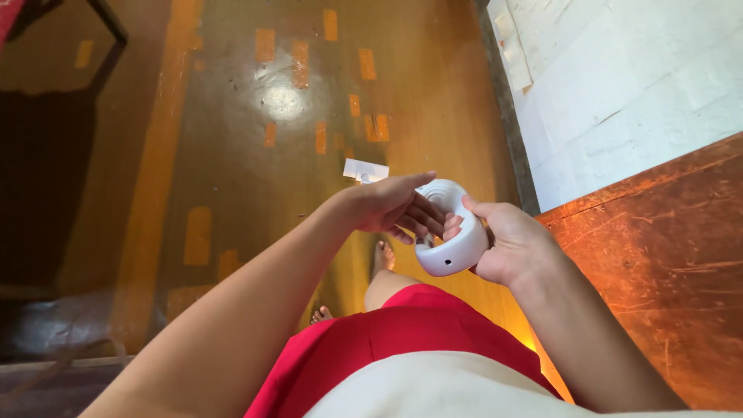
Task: The person vacuums the floor using a handheld vacuum cleaner while walking around the room.
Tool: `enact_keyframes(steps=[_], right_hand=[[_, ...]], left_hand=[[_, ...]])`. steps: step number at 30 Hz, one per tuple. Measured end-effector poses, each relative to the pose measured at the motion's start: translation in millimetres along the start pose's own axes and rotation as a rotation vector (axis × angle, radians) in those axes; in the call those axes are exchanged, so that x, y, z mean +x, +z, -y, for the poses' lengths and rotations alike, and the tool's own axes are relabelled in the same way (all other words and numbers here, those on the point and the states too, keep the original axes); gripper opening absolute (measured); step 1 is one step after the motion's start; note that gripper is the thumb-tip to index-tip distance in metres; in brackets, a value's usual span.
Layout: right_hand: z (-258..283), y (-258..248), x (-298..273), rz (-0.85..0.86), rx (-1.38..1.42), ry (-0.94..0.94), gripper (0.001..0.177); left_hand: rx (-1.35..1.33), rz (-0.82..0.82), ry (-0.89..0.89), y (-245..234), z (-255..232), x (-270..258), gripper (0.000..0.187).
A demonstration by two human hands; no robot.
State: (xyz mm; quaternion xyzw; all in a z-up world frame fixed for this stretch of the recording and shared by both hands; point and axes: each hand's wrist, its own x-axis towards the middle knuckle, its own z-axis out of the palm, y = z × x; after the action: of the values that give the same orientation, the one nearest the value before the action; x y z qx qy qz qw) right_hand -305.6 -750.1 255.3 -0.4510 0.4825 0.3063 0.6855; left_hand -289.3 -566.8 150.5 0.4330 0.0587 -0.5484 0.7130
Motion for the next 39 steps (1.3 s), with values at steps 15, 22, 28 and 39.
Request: enact_keyframes(steps=[15, 22, 28, 39], right_hand=[[80, -9, 165, -0.071, -0.245, -0.035, 0.029], [138, 12, 185, -0.001, -0.343, -0.116, 0.027], [150, -8, 190, 0.057, -0.373, -0.144, 0.030], [128, -61, 148, 0.094, -0.286, -0.098, 0.029]], left_hand=[[0.206, -0.295, -0.084, -23, -57, 91, 0.062], [0.118, -0.372, -0.017, -43, -102, 132, 0.058], [0.091, -0.313, -0.084, -42, -110, 158, 0.063], [0.244, -0.236, -0.074, 20, -69, 153, 0.068]])
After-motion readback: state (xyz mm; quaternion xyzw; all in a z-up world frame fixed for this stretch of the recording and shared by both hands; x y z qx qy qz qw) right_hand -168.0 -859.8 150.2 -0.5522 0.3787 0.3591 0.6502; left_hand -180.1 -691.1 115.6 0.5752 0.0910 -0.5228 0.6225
